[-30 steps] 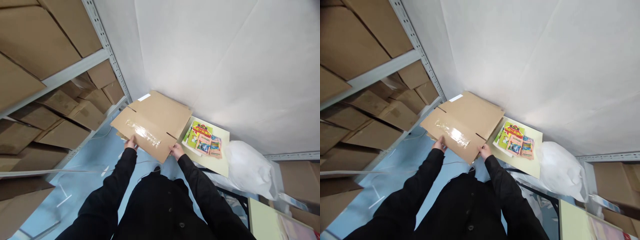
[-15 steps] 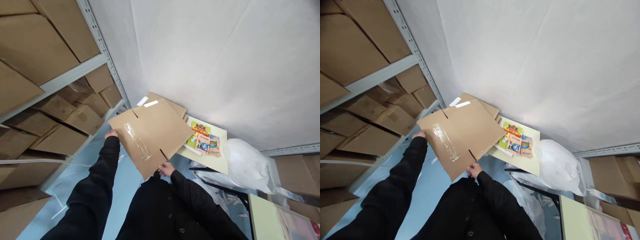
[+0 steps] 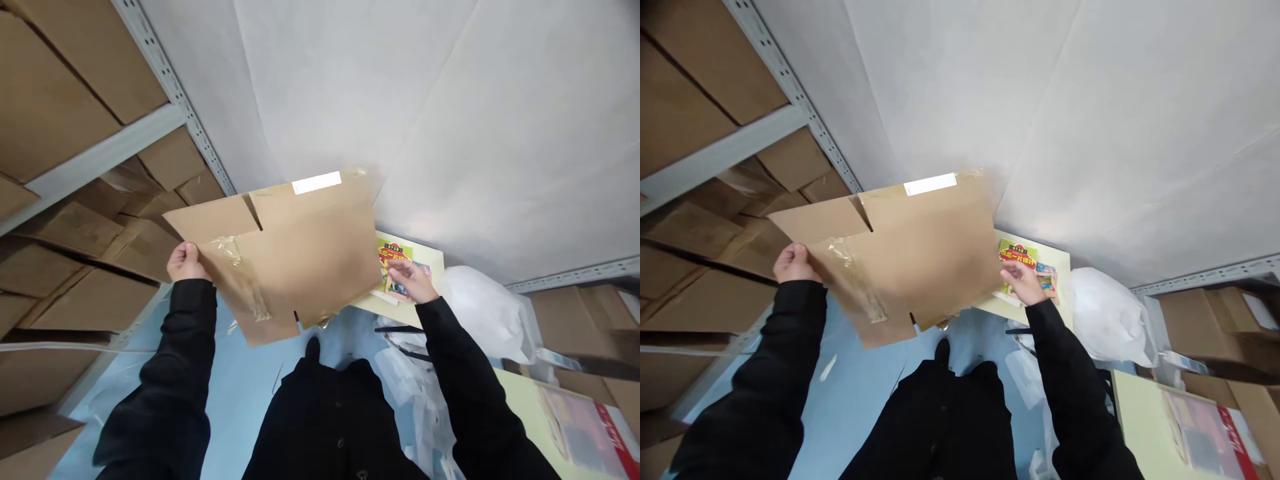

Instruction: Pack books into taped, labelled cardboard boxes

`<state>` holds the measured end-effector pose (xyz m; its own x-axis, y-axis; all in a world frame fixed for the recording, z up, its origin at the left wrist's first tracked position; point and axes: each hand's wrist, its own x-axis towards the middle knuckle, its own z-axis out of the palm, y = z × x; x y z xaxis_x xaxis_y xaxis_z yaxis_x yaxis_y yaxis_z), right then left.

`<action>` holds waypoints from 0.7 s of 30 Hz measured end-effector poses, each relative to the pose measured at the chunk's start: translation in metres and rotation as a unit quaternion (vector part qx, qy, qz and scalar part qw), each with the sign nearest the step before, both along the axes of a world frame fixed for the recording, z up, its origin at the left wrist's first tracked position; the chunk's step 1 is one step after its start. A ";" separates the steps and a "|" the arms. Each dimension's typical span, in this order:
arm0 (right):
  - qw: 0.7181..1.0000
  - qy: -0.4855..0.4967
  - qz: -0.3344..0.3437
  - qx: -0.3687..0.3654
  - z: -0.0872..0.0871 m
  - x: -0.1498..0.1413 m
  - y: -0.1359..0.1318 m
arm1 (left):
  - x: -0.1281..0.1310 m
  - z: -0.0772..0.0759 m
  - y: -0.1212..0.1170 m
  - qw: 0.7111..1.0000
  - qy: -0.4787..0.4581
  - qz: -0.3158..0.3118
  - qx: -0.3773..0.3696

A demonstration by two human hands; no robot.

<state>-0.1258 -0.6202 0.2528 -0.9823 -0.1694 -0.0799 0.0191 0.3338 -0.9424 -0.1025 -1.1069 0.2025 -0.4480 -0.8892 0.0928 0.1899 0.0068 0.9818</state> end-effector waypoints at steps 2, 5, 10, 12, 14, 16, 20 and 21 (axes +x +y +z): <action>0.993 0.085 -0.079 -0.001 0.008 -0.011 0.011 | 0.000 0.014 0.000 0.999 0.037 0.009 0.011; 0.983 0.139 -0.123 0.007 0.025 -0.018 0.026 | -0.002 0.036 0.003 0.996 0.081 -0.025 0.003; 0.970 0.224 -0.098 0.018 0.064 -0.004 0.063 | -0.015 0.073 0.041 0.981 0.133 -0.118 -0.082; 0.964 0.250 -0.077 0.048 0.077 0.012 0.084 | -0.024 0.086 0.071 0.971 0.136 -0.165 -0.103; 0.958 0.267 -0.070 0.076 0.085 0.035 0.111 | -0.033 0.096 0.106 0.965 0.130 -0.199 -0.107; 0.952 0.280 -0.087 0.086 0.089 0.067 0.142 | -0.041 0.104 0.146 0.958 0.138 -0.229 -0.100; 0.944 0.273 -0.166 0.084 0.090 0.149 0.208 | -0.046 0.119 0.238 0.929 0.177 -0.310 -0.101; 0.939 0.269 -0.195 0.086 0.089 0.172 0.224 | -0.043 0.122 0.265 0.926 0.165 -0.323 -0.108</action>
<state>0.0459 -0.3960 0.3421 -0.8729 0.1816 0.4528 -0.2923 0.5484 -0.7834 -0.1455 -0.8423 0.3249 -0.7947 -0.3914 0.4639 0.5125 -0.0232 0.8584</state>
